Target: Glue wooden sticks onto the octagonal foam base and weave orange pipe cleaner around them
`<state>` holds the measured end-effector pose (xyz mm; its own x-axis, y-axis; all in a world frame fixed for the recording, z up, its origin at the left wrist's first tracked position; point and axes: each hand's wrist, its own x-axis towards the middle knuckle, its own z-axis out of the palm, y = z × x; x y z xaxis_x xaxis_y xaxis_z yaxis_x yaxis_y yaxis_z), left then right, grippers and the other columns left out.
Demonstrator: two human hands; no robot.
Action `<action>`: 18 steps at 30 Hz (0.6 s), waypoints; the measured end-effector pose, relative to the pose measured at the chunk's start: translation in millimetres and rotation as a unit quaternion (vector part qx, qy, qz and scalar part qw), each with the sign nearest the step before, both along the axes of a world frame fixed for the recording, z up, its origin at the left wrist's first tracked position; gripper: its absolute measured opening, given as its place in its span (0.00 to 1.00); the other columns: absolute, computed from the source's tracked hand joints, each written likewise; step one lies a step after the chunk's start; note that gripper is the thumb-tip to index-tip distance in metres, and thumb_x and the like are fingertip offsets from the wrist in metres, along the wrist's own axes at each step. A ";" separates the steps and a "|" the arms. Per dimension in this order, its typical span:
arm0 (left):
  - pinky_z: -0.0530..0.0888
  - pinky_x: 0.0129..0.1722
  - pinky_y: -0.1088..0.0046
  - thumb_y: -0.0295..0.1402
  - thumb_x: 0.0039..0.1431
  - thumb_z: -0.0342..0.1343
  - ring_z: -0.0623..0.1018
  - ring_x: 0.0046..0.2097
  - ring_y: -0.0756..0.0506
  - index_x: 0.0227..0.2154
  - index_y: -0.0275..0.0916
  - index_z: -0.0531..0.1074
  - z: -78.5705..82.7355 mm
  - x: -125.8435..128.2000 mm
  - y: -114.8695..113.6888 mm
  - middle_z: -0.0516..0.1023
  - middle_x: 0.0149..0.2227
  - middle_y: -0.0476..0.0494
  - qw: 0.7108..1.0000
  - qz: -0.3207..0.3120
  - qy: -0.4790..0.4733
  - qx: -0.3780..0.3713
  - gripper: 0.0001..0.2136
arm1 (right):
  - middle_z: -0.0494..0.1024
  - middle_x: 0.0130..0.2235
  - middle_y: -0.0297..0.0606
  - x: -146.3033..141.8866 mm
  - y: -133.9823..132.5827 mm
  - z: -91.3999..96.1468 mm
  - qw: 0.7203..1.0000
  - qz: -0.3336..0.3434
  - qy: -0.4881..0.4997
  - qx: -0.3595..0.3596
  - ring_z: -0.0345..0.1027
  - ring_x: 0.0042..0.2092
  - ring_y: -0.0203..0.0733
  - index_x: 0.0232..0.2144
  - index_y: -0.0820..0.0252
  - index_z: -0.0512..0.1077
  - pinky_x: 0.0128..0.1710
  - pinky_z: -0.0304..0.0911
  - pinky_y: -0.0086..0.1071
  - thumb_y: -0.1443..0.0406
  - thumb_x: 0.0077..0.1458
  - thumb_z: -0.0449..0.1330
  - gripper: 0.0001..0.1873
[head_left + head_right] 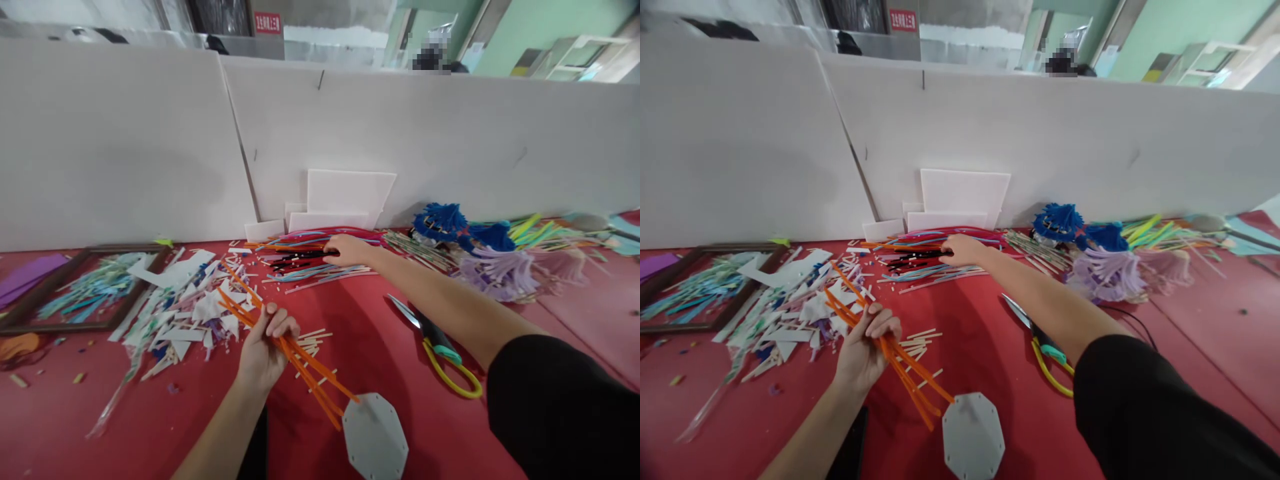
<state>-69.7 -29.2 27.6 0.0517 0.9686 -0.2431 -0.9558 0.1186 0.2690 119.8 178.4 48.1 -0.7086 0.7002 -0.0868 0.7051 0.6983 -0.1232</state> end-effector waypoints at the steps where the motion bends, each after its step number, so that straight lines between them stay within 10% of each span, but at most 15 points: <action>1: 0.74 0.27 0.78 0.27 0.68 0.35 0.65 0.18 0.56 0.26 0.35 0.66 0.1 -0.3 -0.1 0.58 0.17 0.56 1.000 -0.009 -0.004 0.007 0.18 | 0.73 0.46 0.41 -4.2 3.5 -4.8 1.000 -0.006 0.004 0.008 0.69 0.45 0.42 0.45 0.63 0.69 0.45 0.66 0.42 0.59 0.59 0.56 0.15; 18: 0.67 0.22 0.79 0.26 0.66 0.40 0.61 0.17 0.56 0.29 0.33 0.67 -1.3 -5.6 4.0 0.53 0.17 0.57 0.999 -0.044 -0.001 0.021 0.13 | 0.70 0.50 0.42 -32.1 31.1 -24.8 0.996 -0.067 -0.014 0.053 0.68 0.47 0.43 0.48 0.61 0.67 0.46 0.67 0.43 0.61 0.60 0.56 0.16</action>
<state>-75.3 -25.2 26.4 0.1379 0.9695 -0.2028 -0.9424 0.1914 0.2742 87.7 209.4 23.3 -0.6070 0.7943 -0.0259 0.7946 0.6061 -0.0341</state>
